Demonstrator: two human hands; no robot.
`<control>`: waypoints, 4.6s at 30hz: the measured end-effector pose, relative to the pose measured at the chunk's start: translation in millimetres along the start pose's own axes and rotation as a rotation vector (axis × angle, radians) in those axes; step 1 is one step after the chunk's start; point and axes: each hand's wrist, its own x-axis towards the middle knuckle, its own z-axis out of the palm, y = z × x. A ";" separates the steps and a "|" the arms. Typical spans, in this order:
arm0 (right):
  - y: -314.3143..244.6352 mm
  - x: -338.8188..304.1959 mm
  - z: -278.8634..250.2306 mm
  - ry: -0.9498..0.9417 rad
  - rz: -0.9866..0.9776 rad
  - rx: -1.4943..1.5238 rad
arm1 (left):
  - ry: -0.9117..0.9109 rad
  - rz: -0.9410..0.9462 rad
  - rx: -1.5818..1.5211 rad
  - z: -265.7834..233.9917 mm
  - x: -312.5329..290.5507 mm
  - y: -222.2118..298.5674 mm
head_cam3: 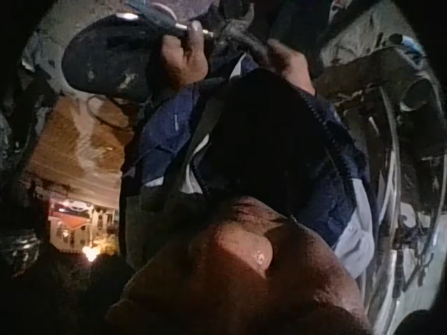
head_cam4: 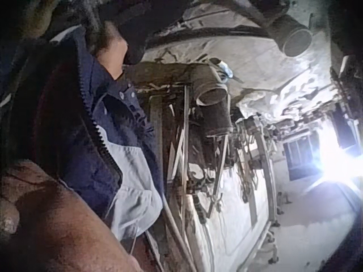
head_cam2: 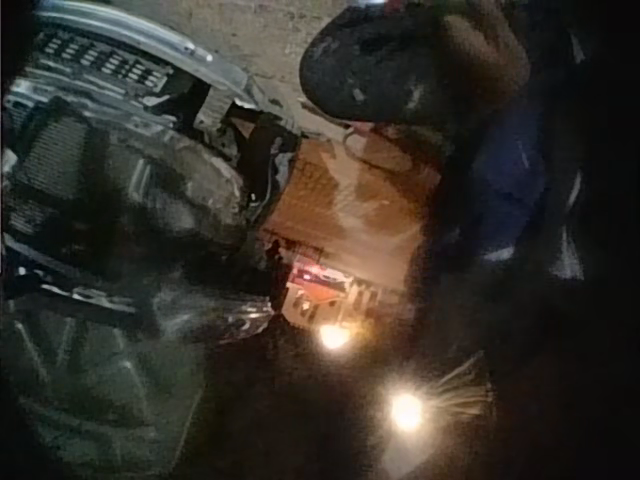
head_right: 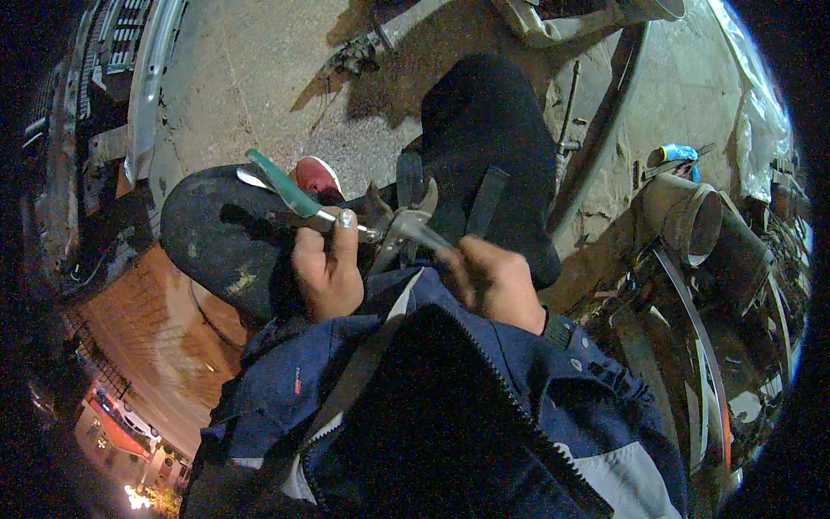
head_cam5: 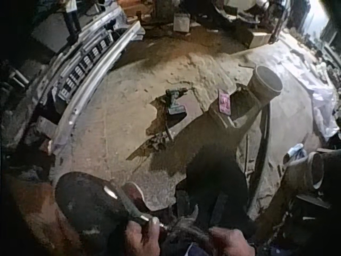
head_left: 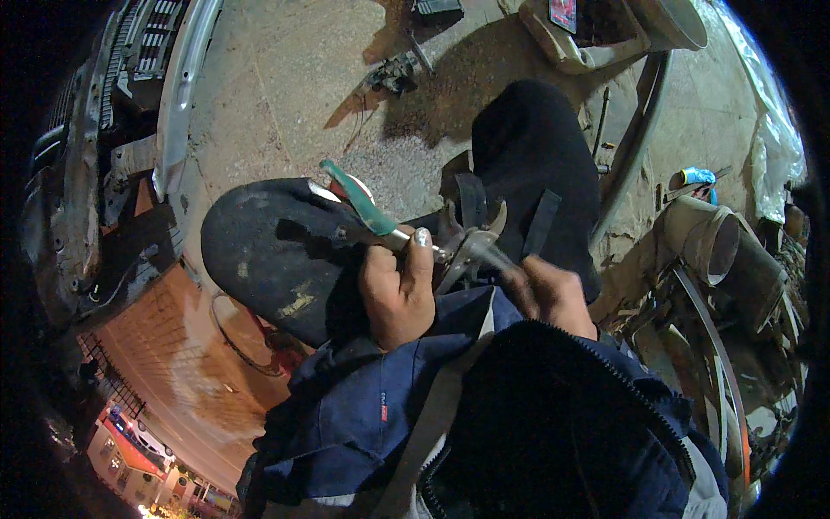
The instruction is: The person uses pliers and a power drill to work on a car part. They manipulate the part with both hands, adjusting and securing components within the engine bay.
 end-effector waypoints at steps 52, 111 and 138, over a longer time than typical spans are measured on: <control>-13.8 52.4 -30.4 -0.155 -0.363 -0.252 | -0.067 -0.053 -0.019 -4.7 25.4 -13.6; -14.7 107.0 -14.7 -0.427 -0.062 0.488 | -0.280 -0.224 -0.277 -18.9 35.0 -21.2; -88.5 111.9 9.2 0.127 -0.360 1.141 | -0.279 -0.306 0.089 1.0 33.8 -18.3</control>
